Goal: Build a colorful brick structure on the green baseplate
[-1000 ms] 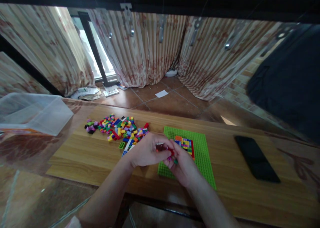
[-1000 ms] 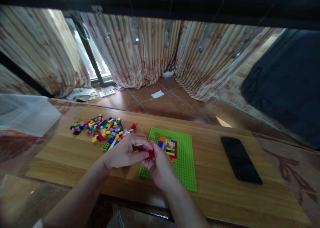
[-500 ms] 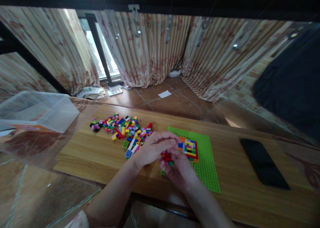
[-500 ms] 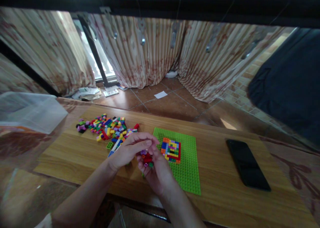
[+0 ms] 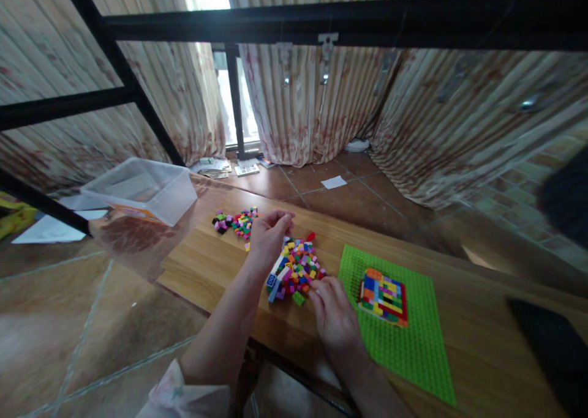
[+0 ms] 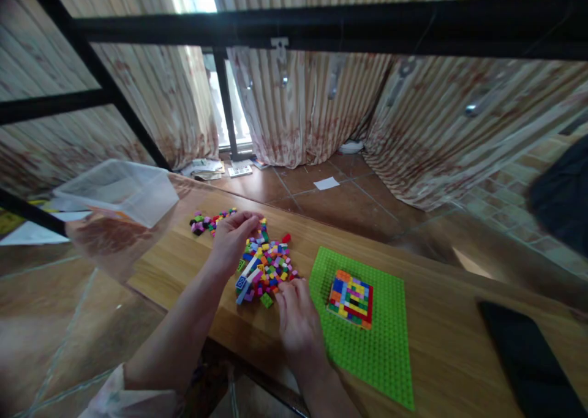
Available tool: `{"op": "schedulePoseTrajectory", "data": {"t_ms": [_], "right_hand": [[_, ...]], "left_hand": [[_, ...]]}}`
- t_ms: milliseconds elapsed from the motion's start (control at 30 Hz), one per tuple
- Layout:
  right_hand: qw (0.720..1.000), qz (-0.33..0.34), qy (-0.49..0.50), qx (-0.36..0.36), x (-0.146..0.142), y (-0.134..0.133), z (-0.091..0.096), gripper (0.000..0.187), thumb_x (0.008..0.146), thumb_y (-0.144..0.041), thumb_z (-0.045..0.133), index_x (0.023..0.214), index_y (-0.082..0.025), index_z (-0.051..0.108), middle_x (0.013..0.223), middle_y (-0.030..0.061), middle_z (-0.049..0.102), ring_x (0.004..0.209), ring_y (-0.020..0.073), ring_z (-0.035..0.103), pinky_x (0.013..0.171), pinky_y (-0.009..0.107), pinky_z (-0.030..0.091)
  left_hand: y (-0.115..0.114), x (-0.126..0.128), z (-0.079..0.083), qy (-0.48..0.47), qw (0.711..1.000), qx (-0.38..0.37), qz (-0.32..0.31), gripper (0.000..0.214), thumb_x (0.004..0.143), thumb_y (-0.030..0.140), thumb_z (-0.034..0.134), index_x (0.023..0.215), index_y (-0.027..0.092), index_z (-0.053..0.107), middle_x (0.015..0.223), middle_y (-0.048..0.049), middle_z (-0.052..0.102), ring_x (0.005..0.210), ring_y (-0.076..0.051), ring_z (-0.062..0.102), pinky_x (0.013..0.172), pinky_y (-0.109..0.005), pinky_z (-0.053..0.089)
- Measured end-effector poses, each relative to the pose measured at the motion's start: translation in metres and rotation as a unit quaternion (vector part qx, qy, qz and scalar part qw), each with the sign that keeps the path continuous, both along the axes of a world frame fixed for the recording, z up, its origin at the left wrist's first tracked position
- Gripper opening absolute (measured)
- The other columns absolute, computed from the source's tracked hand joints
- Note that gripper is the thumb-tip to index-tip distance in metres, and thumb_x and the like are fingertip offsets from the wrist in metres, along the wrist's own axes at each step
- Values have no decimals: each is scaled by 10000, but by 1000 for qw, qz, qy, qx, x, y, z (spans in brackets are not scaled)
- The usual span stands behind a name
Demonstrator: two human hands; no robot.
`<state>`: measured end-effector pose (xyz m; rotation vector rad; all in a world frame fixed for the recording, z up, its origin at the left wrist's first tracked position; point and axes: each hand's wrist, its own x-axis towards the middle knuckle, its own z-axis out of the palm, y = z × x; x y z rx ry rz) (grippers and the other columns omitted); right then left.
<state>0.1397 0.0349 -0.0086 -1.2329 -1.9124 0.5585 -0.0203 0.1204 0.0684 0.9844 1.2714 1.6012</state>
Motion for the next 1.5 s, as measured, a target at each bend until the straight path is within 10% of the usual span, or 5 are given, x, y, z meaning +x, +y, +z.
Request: {"op": "schedulePoseTrajectory", "data": {"t_ms": [267, 500, 767, 1067, 1500], "right_hand": [[987, 33, -138, 80, -4, 5, -12, 213, 930, -215, 427, 1036, -204, 611, 1135, 114, 548, 1046, 254, 496, 923, 460, 435], [1000, 30, -6, 8, -1, 3, 3, 256, 879, -261, 531, 1120, -251, 618, 1222, 98, 548, 1147, 271, 473, 987, 492, 382], [931, 21, 325, -167, -10, -6, 14, 237, 841, -314, 609, 1063, -243, 653, 1284, 89, 536, 1248, 249, 450, 1073, 453, 311], [849, 29, 438, -296, -12, -21, 33, 173, 771, -368, 679, 873, -240, 732, 866, 49, 691, 875, 208, 602, 802, 325, 463], [856, -6, 440, -273, 2, -13, 57, 131, 770, -342, 690, 843, -242, 733, 772, 19, 667, 717, 147, 536, 673, 265, 431]], "left_hand": [[0, -16, 5, -3, 999, -6, 34, 169, 696, 268, 620, 742, 117, 680, 582, 17, 593, 477, -58, 495, 491, -176, 392], [7, -48, -3, 100, 988, -73, 95, 221, 693, 265, 582, 830, 125, 684, 629, 2, 619, 521, -88, 525, 508, -191, 401], [0, -71, -11, 489, 853, -183, 29, 193, 714, 192, 545, 795, 167, 718, 726, -44, 694, 678, -160, 598, 601, -244, 413], [0, -71, -11, 518, 828, -216, -6, 251, 707, 225, 614, 934, 183, 712, 892, -62, 720, 780, -188, 633, 679, -256, 449], [15, -64, -26, 619, 761, -185, -60, 558, 709, 96, 546, 1217, 317, 619, 1224, -74, 595, 1033, -225, 605, 856, -277, 460]]}}
